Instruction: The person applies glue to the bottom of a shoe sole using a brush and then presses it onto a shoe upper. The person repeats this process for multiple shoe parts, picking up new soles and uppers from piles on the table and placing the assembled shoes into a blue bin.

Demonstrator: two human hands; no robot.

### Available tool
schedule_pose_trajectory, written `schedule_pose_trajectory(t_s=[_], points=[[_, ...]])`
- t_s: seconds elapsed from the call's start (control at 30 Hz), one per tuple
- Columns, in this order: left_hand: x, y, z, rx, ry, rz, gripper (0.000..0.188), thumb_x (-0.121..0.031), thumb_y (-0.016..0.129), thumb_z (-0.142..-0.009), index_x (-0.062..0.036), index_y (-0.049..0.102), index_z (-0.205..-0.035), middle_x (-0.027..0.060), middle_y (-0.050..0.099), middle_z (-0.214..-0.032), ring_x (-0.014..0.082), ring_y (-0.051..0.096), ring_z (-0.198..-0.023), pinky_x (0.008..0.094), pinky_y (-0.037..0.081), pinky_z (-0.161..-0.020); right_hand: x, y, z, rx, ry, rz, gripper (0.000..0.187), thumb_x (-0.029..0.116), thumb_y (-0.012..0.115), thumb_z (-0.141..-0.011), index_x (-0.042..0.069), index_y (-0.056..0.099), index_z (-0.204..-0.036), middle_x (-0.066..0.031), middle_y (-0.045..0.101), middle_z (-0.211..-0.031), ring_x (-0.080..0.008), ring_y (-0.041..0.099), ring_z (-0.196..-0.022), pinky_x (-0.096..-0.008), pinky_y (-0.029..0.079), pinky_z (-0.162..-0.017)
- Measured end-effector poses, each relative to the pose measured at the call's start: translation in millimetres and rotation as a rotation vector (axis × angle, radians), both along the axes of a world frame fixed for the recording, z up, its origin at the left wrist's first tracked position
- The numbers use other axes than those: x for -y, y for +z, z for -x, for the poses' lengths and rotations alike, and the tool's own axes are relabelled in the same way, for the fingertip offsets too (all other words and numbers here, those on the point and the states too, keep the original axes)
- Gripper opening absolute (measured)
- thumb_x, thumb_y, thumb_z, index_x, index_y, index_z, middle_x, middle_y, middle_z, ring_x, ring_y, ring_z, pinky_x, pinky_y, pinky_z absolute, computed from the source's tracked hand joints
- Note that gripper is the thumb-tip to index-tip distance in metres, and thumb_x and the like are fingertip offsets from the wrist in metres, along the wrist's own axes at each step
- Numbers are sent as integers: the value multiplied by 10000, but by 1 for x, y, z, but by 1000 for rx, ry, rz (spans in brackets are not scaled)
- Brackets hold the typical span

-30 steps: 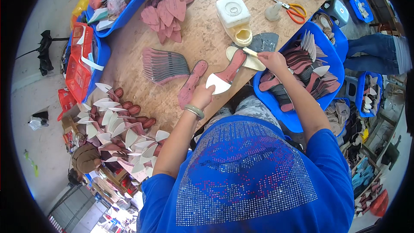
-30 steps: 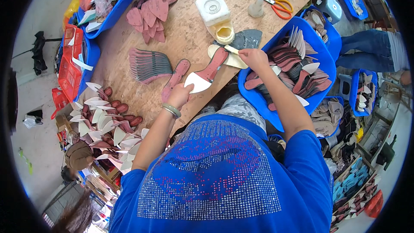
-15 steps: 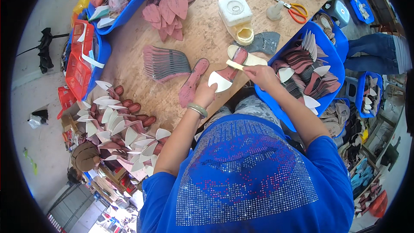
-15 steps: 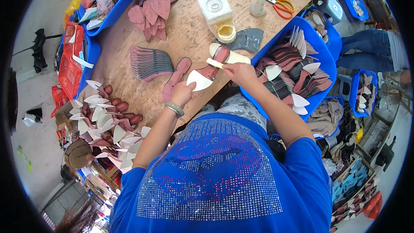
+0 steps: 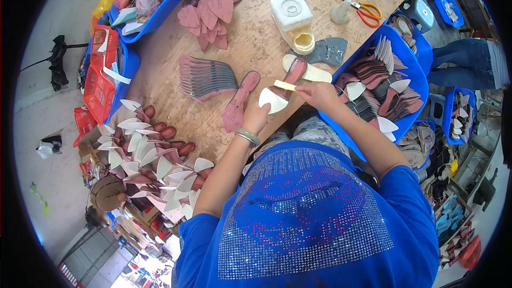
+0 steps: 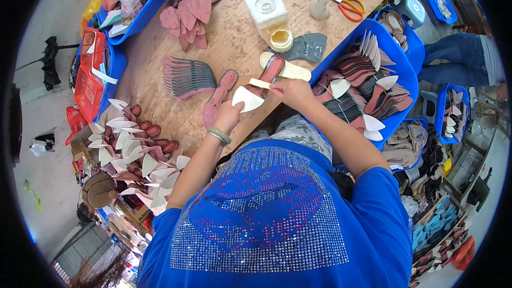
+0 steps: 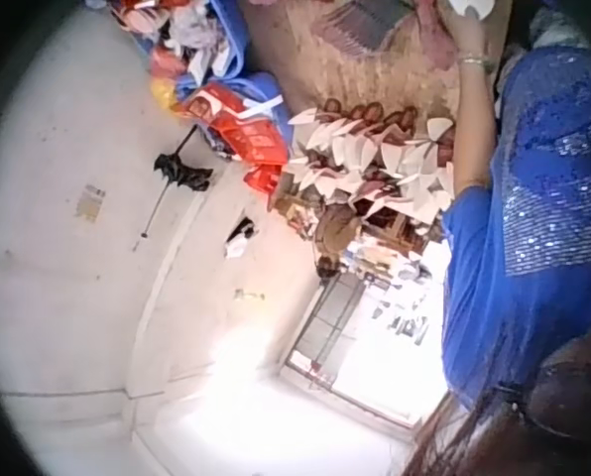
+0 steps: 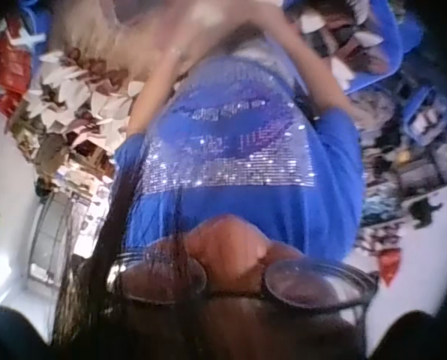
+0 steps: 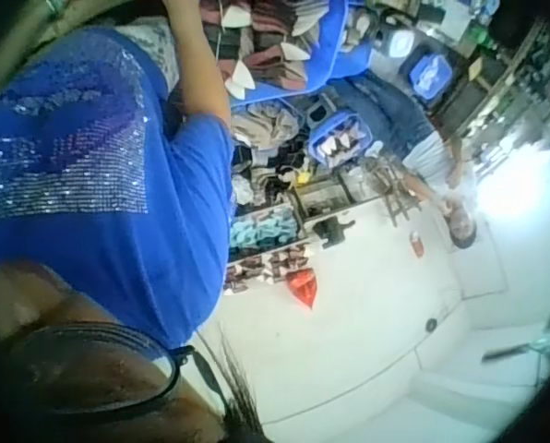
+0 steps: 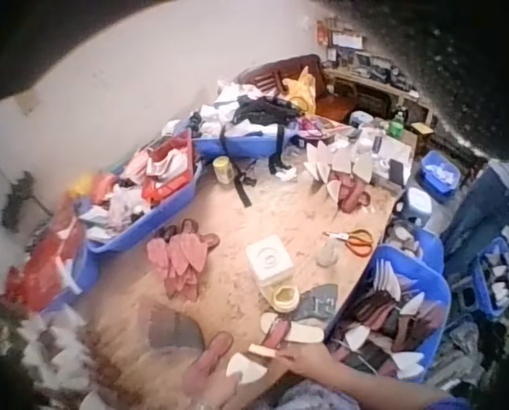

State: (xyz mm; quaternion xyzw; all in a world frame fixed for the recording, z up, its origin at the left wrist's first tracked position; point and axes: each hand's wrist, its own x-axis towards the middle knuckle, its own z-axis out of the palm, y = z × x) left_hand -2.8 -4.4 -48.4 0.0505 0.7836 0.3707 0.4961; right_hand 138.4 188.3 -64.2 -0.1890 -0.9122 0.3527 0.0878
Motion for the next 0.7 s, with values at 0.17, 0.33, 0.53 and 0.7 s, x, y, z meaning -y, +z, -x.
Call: schedule_pose_trajectory(t_s=[0.17, 0.33, 0.53, 0.7], points=[[-7, 17, 0, -9, 18, 12, 253, -216, 560, -840, 23, 628, -792, 41, 546, -581, 130, 485, -466, 303, 373, -452, -24, 5, -7, 0, 5, -205, 146, 253, 634, -786, 177, 717, -880, -72, 640, -662, -263, 626, -598, -385, 509, -543], [-13, 27, -1, -8, 17, 15, 246, -215, 570, -838, 21, 627, -796, 32, 543, -585, 123, 480, -471, 297, 364, -451, -9, 5, 0, -44, 75, -126, 145, 260, 632, -787, 188, 719, -877, -71, 647, -682, -254, 631, -611, -379, 509, -546], [-4, 17, -2, 11, 12, 5, 237, -193, 549, -839, 28, 629, -814, 40, 558, -607, 128, 498, -497, 301, 380, -473, -26, 1, -3, 25, 18, -184, 146, 272, 617, -804, 190, 724, -862, -73, 654, -702, -257, 640, -634, -385, 511, -558], [-11, 23, -7, 39, 56, -9, 230, -210, 580, -848, 7, 630, -789, 7, 534, -597, 92, 459, -488, 269, 346, -459, -23, 1, 1, -9, -21, -178, 151, 279, 614, -810, 184, 715, -871, -87, 655, -716, -266, 637, -626, -391, 509, -549]])
